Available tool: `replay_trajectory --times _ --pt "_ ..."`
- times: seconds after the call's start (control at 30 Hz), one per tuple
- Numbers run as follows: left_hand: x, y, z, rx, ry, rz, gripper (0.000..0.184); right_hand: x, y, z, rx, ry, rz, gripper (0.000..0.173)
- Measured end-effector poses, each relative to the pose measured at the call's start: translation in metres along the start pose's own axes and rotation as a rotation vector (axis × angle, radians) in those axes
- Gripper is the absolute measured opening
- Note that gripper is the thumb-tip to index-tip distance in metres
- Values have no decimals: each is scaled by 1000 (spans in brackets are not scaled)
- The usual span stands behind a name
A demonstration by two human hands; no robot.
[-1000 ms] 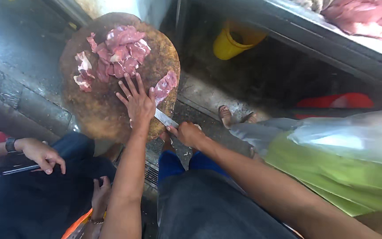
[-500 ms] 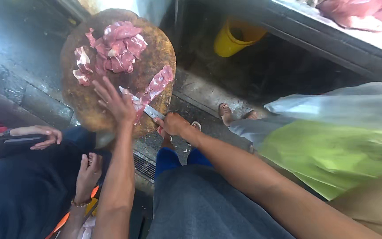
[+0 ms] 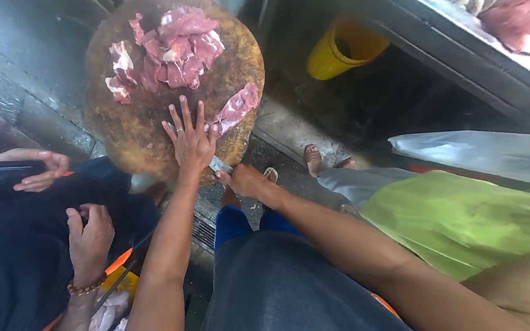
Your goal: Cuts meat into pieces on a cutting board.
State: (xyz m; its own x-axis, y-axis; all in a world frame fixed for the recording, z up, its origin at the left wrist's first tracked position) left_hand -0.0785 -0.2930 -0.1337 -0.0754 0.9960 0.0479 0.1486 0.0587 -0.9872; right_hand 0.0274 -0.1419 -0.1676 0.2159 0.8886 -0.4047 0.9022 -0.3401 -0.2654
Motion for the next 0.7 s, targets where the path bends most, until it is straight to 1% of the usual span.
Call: replay_trajectory --times 0.07,0.17,0.23,0.3,0.4,0.43,0.5,0.6,0.63,0.7 --pt "1 -1 -1 21 17 3 72 5 4 -3 7 -18 -11 78" --pt "4 -1 -2 38 17 -9 75 25 15 -29 -27 6 -53 80" --pt "5 -4 -3 41 9 -4 78 19 16 -30 -20 26 -57 80" --pt "7 -4 -2 44 -11 10 86 7 15 -22 -8 27 -36 79" --pt "-6 -3 2 34 -82 -15 91 16 24 -25 14 32 -28 79" --pt "-11 -5 2 36 -102 -28 89 29 30 -31 18 42 -33 81" --pt "-20 -9 -3 38 -126 -30 82 68 48 -46 39 55 -42 84" --pt "-42 -27 -32 46 -239 11 68 130 71 -73 74 53 -34 86" --pt "-50 -31 -45 20 -296 -4 64 147 74 -81 87 65 -13 86" --pt "-65 -34 -69 -98 -421 -61 59 166 68 -94 136 78 50 83"
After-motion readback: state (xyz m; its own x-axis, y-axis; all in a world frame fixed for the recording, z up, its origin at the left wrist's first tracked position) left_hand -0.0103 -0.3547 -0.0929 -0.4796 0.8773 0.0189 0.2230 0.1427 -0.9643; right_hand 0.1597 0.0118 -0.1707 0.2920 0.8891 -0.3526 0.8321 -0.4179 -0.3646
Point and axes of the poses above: each hand's wrist, its own z-axis towards the middle knuckle, its own y-axis out of the palm, x = y × z, the point moved 9 cm from there along z, towards the middle knuckle, and after that the axes turned 2 degrees about -y, right-handed, at the moved point
